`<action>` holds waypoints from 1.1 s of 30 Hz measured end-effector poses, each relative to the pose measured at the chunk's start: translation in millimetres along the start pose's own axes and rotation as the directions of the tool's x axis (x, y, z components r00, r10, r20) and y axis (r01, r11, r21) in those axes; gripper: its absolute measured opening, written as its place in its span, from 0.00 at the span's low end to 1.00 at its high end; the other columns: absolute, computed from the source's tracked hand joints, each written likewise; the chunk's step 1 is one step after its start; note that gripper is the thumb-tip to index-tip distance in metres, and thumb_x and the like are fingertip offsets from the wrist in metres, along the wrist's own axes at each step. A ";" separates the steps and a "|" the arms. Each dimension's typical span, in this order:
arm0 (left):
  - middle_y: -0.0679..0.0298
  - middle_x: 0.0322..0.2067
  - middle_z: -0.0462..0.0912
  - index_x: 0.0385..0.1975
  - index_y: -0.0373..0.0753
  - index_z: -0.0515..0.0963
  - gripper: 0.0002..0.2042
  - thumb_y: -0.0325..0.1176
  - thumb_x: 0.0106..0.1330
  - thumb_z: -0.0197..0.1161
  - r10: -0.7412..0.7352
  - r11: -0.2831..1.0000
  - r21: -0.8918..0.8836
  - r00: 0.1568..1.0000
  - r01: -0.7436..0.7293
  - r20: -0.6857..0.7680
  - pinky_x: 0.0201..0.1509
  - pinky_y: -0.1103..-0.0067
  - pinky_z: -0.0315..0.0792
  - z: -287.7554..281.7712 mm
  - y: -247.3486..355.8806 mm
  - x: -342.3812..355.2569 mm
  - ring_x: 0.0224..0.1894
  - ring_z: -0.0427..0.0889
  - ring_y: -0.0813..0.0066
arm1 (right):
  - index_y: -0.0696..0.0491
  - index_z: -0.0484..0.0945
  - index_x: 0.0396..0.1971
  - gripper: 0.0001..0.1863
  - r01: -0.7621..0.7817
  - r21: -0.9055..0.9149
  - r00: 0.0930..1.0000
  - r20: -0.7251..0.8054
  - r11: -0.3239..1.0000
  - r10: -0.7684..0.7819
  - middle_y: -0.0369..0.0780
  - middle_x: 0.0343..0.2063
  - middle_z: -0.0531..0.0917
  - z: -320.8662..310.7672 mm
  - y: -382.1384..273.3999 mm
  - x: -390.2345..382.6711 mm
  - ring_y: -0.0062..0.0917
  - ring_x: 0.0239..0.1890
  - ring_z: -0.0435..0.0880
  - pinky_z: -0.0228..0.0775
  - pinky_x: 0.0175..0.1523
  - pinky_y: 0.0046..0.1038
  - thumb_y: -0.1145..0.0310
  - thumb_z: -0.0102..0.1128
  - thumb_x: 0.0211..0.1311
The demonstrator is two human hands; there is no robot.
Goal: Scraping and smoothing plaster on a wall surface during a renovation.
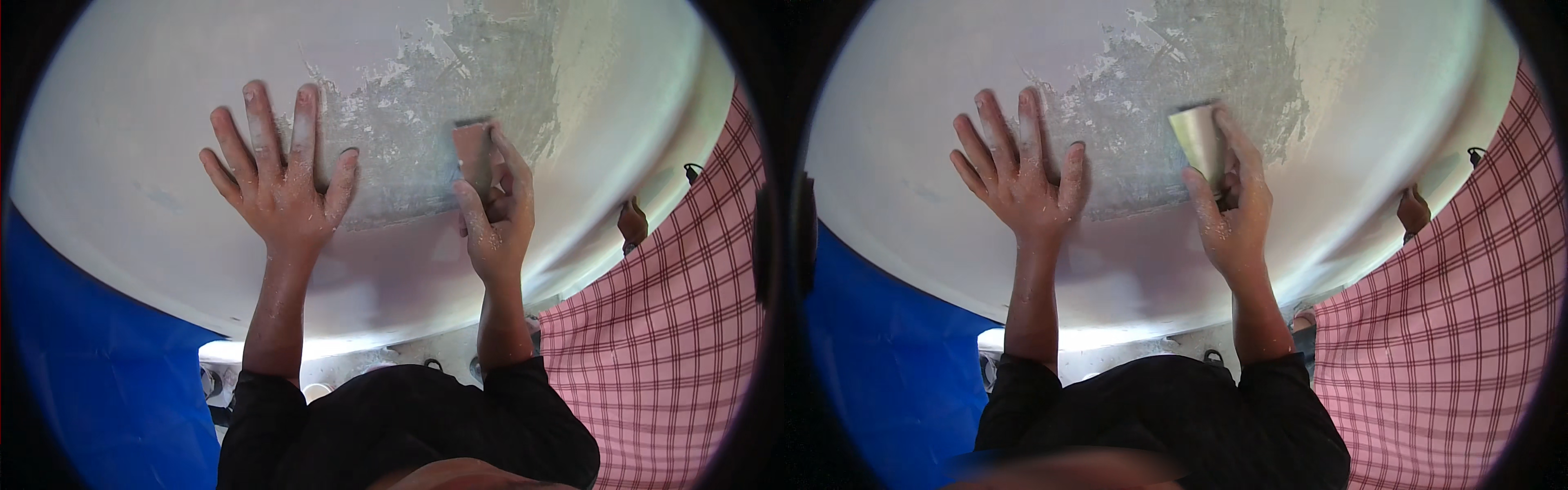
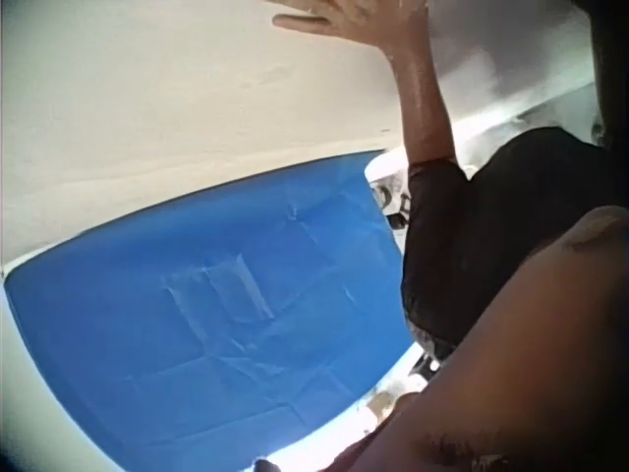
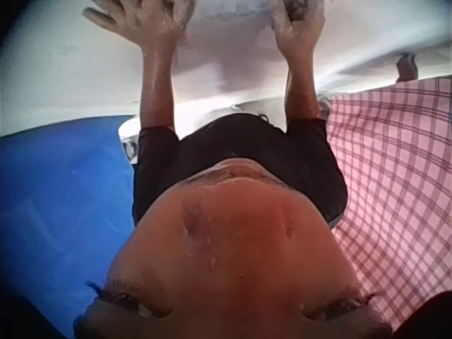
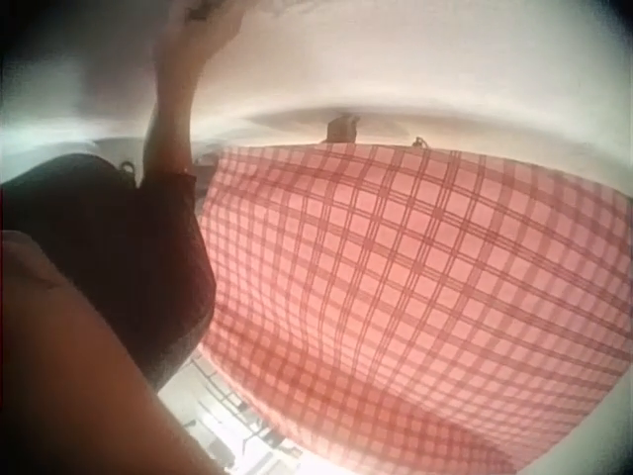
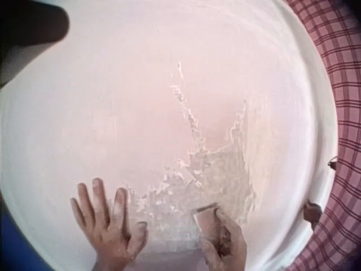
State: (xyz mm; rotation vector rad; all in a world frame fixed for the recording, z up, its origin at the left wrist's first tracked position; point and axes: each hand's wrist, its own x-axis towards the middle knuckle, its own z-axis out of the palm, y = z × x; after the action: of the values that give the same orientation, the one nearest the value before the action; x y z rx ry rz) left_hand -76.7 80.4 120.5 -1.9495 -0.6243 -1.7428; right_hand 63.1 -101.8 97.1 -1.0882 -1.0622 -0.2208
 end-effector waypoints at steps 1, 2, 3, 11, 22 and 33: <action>0.60 0.75 0.57 0.67 0.60 0.71 0.30 0.63 0.68 0.50 -0.003 1.000 0.016 1.000 0.003 -0.002 0.77 0.51 0.27 -0.5 -2.5 -2.8 0.78 0.47 0.48 | 0.57 0.64 0.67 0.32 0.112 -0.055 0.993 0.049 0.992 -0.109 0.48 0.62 0.74 4.9 -3.6 9.2 0.19 0.34 0.83 0.76 0.36 0.19 0.80 0.63 0.63; 0.58 0.75 0.56 0.68 0.58 0.70 0.30 0.62 0.69 0.49 -0.018 1.000 0.023 1.000 0.019 -0.007 0.76 0.51 0.27 -1.6 -4.5 -6.8 0.78 0.46 0.46 | 0.57 0.64 0.67 0.32 0.114 -0.042 0.992 0.058 0.993 -0.112 0.48 0.62 0.74 10.8 -9.0 16.3 0.19 0.34 0.83 0.76 0.36 0.19 0.80 0.63 0.63; 0.55 0.75 0.55 0.69 0.55 0.69 0.31 0.61 0.69 0.48 -0.035 0.999 0.019 0.999 0.035 -0.012 0.76 0.50 0.27 -0.8 -3.7 -12.1 0.77 0.45 0.44 | 0.58 0.67 0.65 0.30 0.135 -0.153 0.991 0.024 0.979 -0.133 0.47 0.60 0.77 14.2 -14.9 22.2 0.21 0.37 0.84 0.77 0.39 0.20 0.79 0.65 0.63; 0.44 0.75 0.49 0.73 0.42 0.61 0.33 0.53 0.72 0.44 -0.046 0.998 0.038 0.999 0.046 -0.014 0.75 0.46 0.28 1.8 -18.0 -89.3 0.77 0.41 0.36 | 0.56 0.79 0.55 0.21 0.301 -0.402 0.944 -0.006 0.865 -0.331 0.44 0.43 0.86 -9.6 -29.0 71.7 0.21 0.30 0.82 0.75 0.35 0.22 0.75 0.68 0.61; 0.42 0.75 0.47 0.74 0.40 0.56 0.32 0.52 0.75 0.39 -0.053 0.993 0.104 0.999 0.054 -0.011 0.75 0.45 0.33 -4.0 -10.2 -106.9 0.76 0.41 0.34 | 0.57 0.79 0.57 0.22 0.402 -0.582 0.910 0.337 0.707 -0.240 0.42 0.34 0.85 -58.1 -54.7 100.6 0.17 0.32 0.82 0.72 0.36 0.18 0.80 0.65 0.62; 0.43 0.75 0.47 0.75 0.44 0.53 0.33 0.55 0.75 0.35 -0.020 0.983 0.184 1.000 0.021 -0.008 0.76 0.45 0.36 -6.8 -5.9 -106.5 0.76 0.44 0.36 | 0.53 0.79 0.59 0.25 0.459 -0.628 0.885 0.385 0.628 -0.262 0.37 0.24 0.78 -65.3 -60.1 108.0 0.15 0.24 0.72 0.65 0.29 0.20 0.80 0.65 0.61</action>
State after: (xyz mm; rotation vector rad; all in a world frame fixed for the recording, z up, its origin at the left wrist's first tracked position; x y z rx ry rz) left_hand -96.2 77.1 15.5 -1.8158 -0.7768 -1.6394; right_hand 120.8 -148.5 215.5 -1.6125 -1.4948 -0.9069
